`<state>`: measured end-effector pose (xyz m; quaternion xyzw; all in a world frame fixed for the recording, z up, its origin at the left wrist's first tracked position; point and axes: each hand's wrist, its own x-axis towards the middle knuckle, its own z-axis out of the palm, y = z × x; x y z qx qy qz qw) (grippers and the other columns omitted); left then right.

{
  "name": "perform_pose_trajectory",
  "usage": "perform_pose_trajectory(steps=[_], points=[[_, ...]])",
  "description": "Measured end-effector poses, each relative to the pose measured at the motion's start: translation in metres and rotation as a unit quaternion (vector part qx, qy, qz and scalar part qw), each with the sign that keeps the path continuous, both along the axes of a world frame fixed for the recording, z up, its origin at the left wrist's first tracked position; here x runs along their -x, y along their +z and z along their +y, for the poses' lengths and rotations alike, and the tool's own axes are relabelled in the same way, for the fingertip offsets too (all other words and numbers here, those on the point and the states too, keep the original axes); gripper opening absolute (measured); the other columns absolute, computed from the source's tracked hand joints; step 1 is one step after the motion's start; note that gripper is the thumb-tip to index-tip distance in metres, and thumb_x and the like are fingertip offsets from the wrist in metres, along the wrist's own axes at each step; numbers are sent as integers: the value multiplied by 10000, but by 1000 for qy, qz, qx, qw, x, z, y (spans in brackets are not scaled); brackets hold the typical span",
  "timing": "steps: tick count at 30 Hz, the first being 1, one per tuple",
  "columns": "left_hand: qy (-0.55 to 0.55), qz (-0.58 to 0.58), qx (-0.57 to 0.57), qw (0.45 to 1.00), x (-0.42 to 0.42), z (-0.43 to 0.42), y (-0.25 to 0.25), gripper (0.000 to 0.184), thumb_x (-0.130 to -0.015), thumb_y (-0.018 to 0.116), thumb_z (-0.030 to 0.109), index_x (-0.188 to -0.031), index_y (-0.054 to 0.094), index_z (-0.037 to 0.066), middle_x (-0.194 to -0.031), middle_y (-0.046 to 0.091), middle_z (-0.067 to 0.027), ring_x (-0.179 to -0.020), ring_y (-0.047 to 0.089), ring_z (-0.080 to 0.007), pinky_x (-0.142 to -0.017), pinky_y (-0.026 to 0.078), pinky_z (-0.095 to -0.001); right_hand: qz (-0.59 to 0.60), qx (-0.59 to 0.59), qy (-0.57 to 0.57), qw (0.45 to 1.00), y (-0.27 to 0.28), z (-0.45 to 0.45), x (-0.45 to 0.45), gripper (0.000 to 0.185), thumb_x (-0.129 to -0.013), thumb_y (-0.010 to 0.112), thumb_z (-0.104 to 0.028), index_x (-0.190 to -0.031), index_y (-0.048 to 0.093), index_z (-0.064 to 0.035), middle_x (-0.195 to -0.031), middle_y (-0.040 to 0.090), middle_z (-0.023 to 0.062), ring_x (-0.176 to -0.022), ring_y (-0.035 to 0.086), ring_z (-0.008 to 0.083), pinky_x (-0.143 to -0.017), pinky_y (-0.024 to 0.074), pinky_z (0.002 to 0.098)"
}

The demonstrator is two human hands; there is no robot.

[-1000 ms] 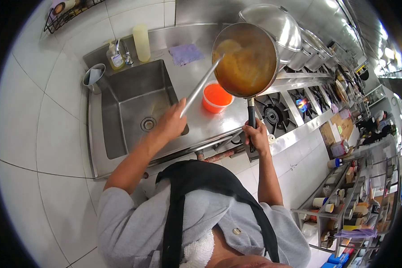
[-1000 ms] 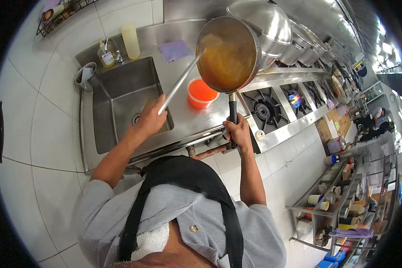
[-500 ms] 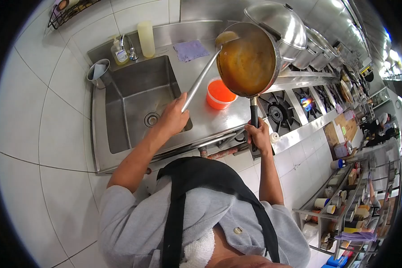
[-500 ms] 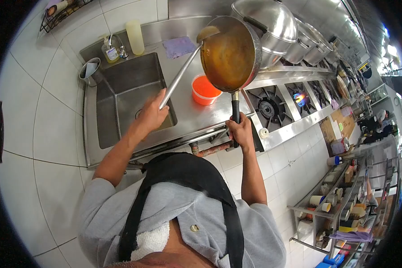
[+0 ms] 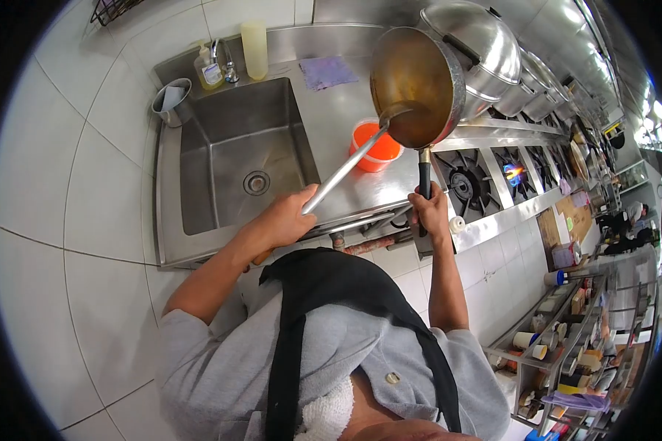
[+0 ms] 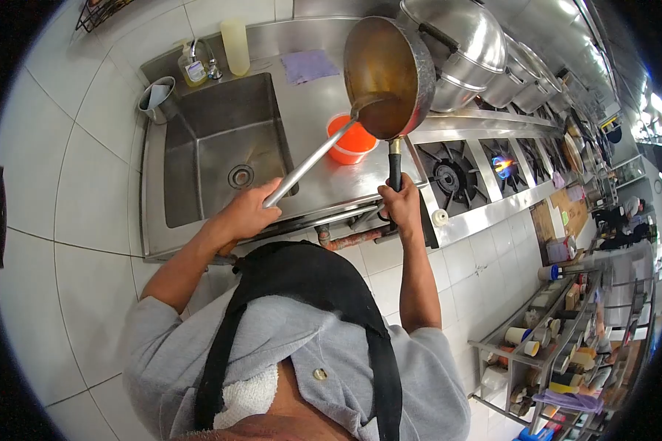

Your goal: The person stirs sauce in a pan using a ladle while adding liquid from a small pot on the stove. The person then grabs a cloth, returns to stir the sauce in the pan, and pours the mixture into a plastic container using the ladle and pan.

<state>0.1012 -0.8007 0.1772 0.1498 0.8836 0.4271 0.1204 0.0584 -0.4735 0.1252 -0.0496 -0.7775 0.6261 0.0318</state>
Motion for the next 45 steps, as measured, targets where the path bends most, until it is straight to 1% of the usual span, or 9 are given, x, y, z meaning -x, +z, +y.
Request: perform_pose_trajectory(steps=[6,12,21,24,28,34,38,41,45], points=[[-26,35,40,998,-11,-17,3,566,-822,533,74,-1347,370,-60,-1229,512,-290,-1124,537,-353,-964,410,-368,1,-52,3,999,4,6,3,185,-765,638,-114,-829,494,-17,-566,481,14,-401,459,100,-377,377,253],[-50,147,81,985,-12,-34,-7,549,-819,486,40,-1352,371,-30,-1210,516,-266,-1099,527,-374,-946,419,-398,15,-95,6,995,5,13,9,185,-761,646,-118,-816,501,-17,-560,486,22,-408,481,108,-383,388,257],[-23,123,62,990,-38,-45,5,558,-809,539,38,-1341,387,-40,-1183,524,-292,-1073,537,-400,-953,409,-401,56,-202,-6,978,6,25,25,226,-747,638,-109,-913,552,18,-554,506,25,-397,478,106,-374,386,254],[-12,154,42,987,-46,-39,6,562,-803,576,65,-1334,414,-22,-1066,575,-221,-881,608,-295,-775,496,-369,70,-194,-2,978,6,26,34,216,-727,652,-115,-811,522,36,-548,517,68,-435,525,151,-402,387,308],[117,-32,-55,991,-64,-12,28,548,-782,622,95,-1286,455,-43,-849,597,-122,-752,570,-180,-714,463,-297,19,-119,2,993,28,-4,31,196,-734,653,-112,-801,526,22,-558,522,54,-443,507,135,-397,382,298],[184,-92,-318,926,-63,-6,10,443,-827,612,92,-1242,503,-18,-698,525,-21,-516,487,-65,-430,414,-235,-64,51,95,992,41,-85,17,306,-769,642,-99,-1020,506,11,-599,501,21,-420,473,100,-376,396,270],[230,-96,-326,912,-48,-43,-14,223,-844,596,105,-1037,536,9,-605,487,-8,-408,439,-59,-336,359,-236,-166,89,194,963,42,-157,20,299,-775,639,-136,-968,501,45,-615,536,61,-424,519,139,-370,404,290],[267,-128,-239,925,-34,-77,-12,132,-846,588,116,-840,478,42,-509,449,-9,-362,431,-92,-341,364,-255,-258,152,239,924,1,-212,46,177,-774,642,-167,-710,580,-14,-541,525,66,-417,523,161,-371,401,312],[293,-253,-202,900,1,-149,-65,122,-825,587,110,-823,498,27,-526,504,-48,-368,462,-135,-346,387,-299,-415,152,308,842,-62,-277,86,180,-821,586,-176,-682,543,-71,-530,500,15,-421,498,123,-375,395,288]])
